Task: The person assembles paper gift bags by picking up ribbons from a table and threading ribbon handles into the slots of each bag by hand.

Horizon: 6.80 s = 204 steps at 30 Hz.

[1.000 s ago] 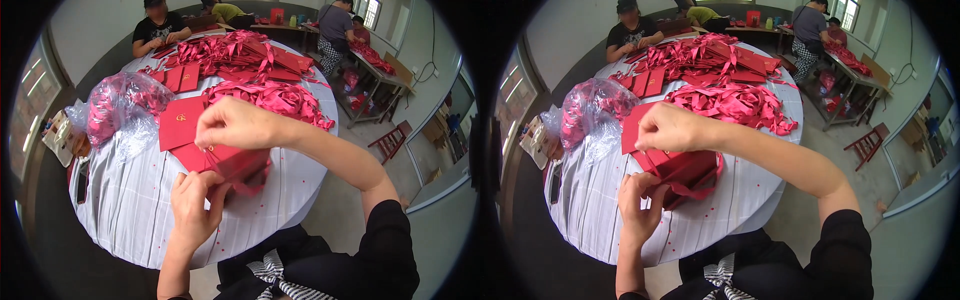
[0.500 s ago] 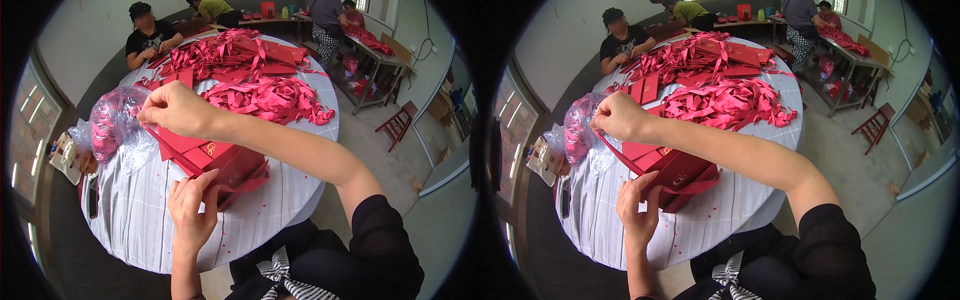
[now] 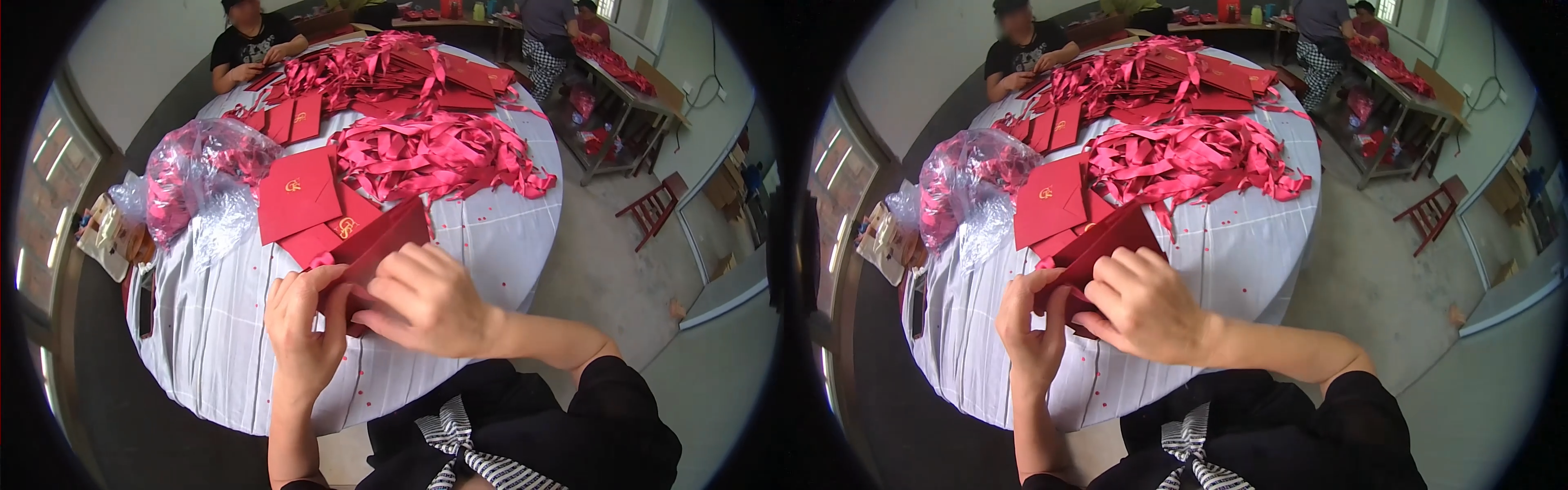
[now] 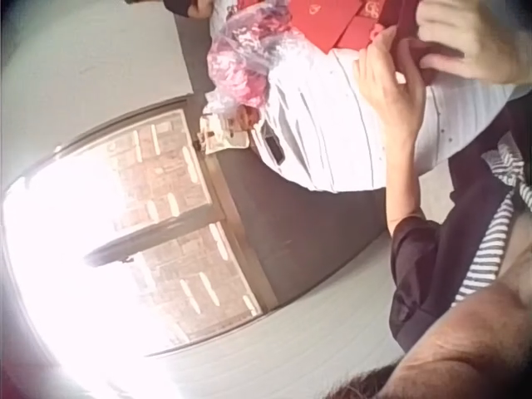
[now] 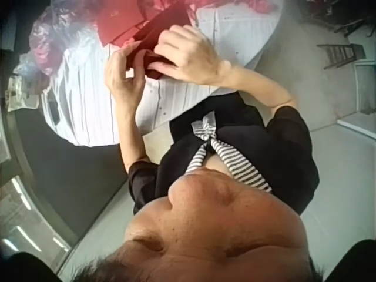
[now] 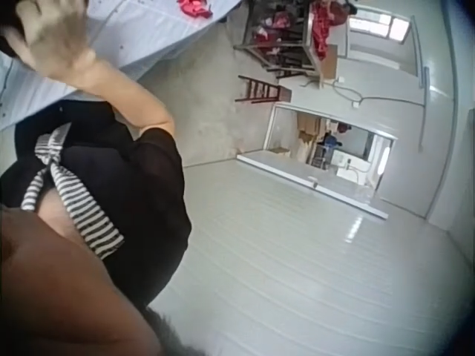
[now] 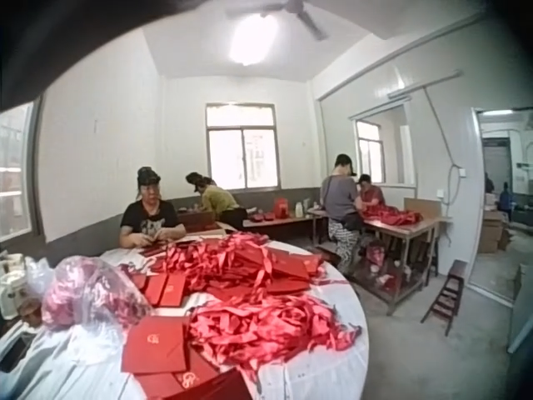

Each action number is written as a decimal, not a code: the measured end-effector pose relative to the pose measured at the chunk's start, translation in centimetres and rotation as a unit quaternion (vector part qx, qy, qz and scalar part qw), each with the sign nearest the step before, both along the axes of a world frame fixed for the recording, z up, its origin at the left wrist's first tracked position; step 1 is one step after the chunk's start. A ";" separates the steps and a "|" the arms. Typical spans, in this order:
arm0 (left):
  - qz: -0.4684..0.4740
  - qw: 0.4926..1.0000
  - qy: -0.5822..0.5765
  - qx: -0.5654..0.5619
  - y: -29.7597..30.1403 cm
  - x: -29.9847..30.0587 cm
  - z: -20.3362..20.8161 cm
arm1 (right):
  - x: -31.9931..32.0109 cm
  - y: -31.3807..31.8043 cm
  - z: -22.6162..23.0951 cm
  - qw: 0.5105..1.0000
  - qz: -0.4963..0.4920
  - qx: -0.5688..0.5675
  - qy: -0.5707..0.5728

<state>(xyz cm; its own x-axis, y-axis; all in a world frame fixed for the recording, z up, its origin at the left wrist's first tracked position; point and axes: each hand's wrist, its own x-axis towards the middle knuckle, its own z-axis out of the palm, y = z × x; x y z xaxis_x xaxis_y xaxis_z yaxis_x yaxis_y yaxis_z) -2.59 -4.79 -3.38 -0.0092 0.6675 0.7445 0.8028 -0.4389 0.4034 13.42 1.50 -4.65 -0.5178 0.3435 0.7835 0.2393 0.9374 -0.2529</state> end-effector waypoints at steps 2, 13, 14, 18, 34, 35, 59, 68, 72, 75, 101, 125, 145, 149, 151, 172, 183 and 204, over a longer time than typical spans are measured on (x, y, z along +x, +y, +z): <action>0.010 1.000 -0.006 -0.007 -0.1 0.0 -0.1 | -0.3 -0.3 -1.4 1.000 -0.011 0.012 0.007; 0.023 0.998 -0.059 -0.023 0.5 0.2 -0.3 | 4.1 -1.5 -3.0 0.995 0.028 -0.098 0.023; 0.033 0.998 -0.036 -0.040 0.1 0.3 0.0 | 4.5 -1.6 -3.0 0.993 0.038 -0.108 0.032; 0.085 0.992 0.093 -0.014 0.1 1.1 1.7 | 7.3 -1.6 -2.5 0.970 0.027 -0.228 0.074; -0.015 0.954 0.147 -0.260 2.5 3.4 6.7 | 11.1 -0.7 -1.4 0.847 0.217 -0.363 0.323; -0.037 0.960 0.136 -0.242 3.2 3.3 6.4 | 10.8 -0.6 -1.5 0.823 0.262 -0.358 0.354; -0.194 0.894 -0.244 -0.323 5.2 -1.3 3.1 | 1.6 0.7 1.5 0.824 0.111 -0.538 0.142; -0.187 0.910 -0.217 -0.301 4.8 -0.8 3.1 | 1.5 1.1 2.0 0.846 0.072 -0.519 0.097; -0.168 0.926 -0.182 -0.285 4.2 -0.2 3.4 | 2.2 1.2 2.7 0.811 0.094 -0.569 0.092; -0.162 0.944 -0.135 -0.254 3.6 0.7 4.1 | 2.6 1.5 2.7 0.793 0.101 -0.595 0.087; -0.055 0.979 0.127 -0.147 2.4 3.6 4.2 | 1.5 1.9 -0.6 0.912 0.078 -0.371 0.160; -0.041 0.988 0.110 -0.100 2.3 4.1 2.9 | 0.2 10.4 10.6 0.815 0.187 -0.263 -0.481; -0.023 0.977 0.142 -0.157 2.4 3.5 3.9 | 0.6 15.8 5.3 0.770 0.268 -0.547 0.190; -0.037 0.982 0.124 -0.136 2.4 3.5 3.6 | 1.1 14.8 2.8 0.656 0.400 -0.633 0.091; -0.032 0.982 0.120 -0.140 2.4 3.8 3.6 | 2.0 13.2 2.2 0.766 0.373 -0.523 -0.025; -0.014 0.980 0.151 -0.128 2.4 3.9 3.5 | 1.3 9.0 1.3 0.837 0.324 -0.432 0.087; -0.063 0.990 -0.009 -0.128 2.0 2.8 3.8 | 1.0 6.4 1.4 0.937 0.177 -0.258 0.153; -0.136 0.806 -0.483 -0.313 1.2 -1.0 0.7 | 1.6 6.0 0.4 0.985 0.091 -0.080 0.121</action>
<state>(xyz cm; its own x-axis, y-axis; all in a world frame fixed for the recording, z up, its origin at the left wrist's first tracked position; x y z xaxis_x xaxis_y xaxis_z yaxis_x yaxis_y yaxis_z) -3.55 -3.56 -2.73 -0.1731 0.9849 -0.0058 -0.1101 -0.0135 0.9938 14.99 7.53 -4.25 -0.3865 0.3915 0.8351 -0.0137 0.9029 -0.4297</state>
